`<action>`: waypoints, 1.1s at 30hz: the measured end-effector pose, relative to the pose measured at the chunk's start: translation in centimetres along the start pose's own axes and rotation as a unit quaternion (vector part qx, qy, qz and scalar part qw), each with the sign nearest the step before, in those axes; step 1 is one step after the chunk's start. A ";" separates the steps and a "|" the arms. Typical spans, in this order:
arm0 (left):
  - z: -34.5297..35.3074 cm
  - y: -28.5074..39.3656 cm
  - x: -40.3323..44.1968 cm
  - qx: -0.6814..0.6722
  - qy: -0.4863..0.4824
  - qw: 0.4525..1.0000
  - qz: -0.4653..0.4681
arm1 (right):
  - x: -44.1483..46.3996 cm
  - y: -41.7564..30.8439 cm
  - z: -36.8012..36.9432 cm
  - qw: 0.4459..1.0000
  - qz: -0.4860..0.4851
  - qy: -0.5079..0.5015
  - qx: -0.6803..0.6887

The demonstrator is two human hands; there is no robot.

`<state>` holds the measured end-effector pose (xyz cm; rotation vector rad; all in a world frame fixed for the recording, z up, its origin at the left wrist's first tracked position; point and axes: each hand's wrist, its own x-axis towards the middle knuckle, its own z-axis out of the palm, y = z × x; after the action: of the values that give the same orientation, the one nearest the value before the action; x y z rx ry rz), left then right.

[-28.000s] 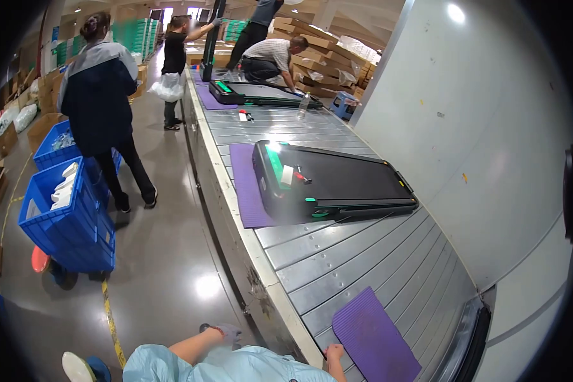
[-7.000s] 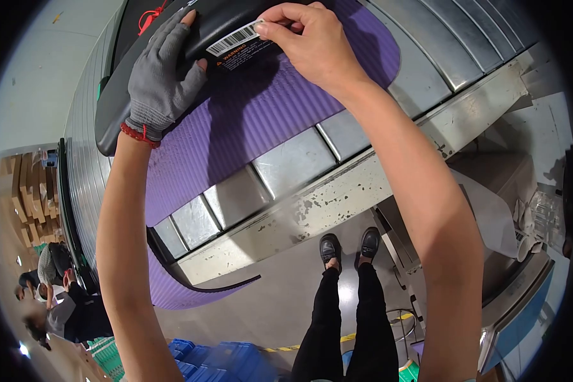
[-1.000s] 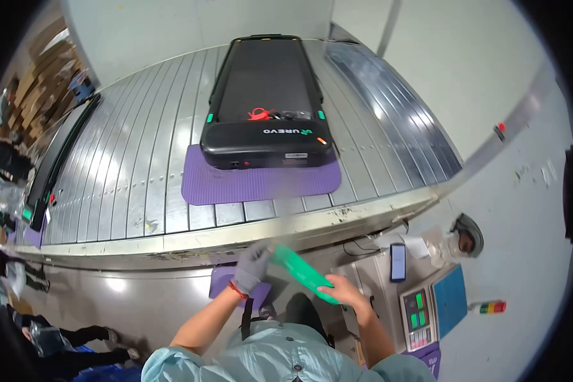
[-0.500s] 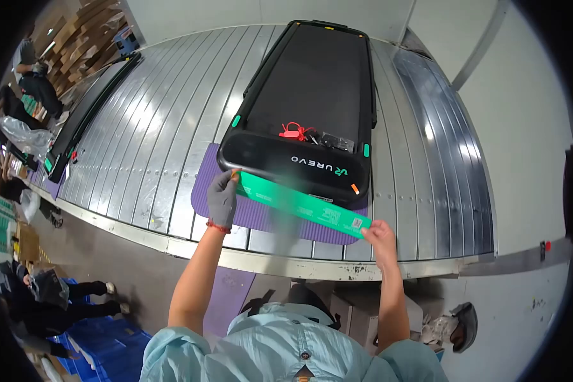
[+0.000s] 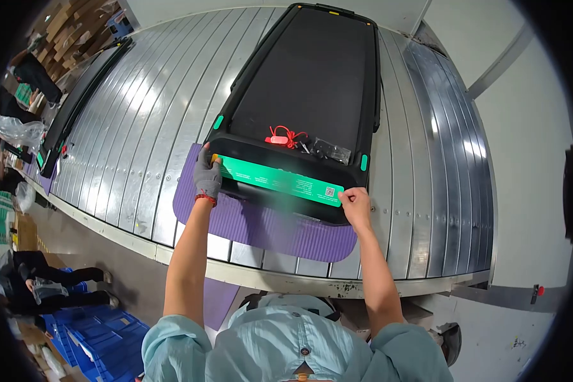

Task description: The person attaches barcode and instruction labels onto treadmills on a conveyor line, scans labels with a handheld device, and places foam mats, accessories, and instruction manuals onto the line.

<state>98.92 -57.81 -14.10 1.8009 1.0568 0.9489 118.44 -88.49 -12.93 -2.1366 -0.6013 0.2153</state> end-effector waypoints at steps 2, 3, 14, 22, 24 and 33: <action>0.4 -0.6 0.5 0.020 0.008 1.000 -0.008 | 0.7 0.1 0.4 1.000 0.002 -0.010 -0.015; 0.7 -1.0 0.9 0.038 0.013 0.999 0.009 | 1.0 0.2 0.5 0.999 0.003 -0.001 -0.039; 1.8 -0.3 2.3 0.215 0.027 0.976 0.031 | 1.5 -1.9 0.4 0.992 0.082 -0.014 -0.089; 1.9 -0.3 2.3 0.221 0.041 0.974 0.022 | 1.7 -1.2 0.6 0.993 0.089 -0.011 -0.070; 2.0 -0.2 2.2 0.224 0.049 0.973 0.017 | 1.8 -1.3 0.6 0.993 0.092 -0.011 -0.068; 2.4 -1.0 2.0 0.225 0.085 0.966 0.093 | 1.6 -1.4 0.6 0.995 0.062 0.015 -0.075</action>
<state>101.48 -56.32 -15.47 2.2518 1.3076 1.0519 119.14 -86.51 -12.06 -2.3220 -0.4809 0.2124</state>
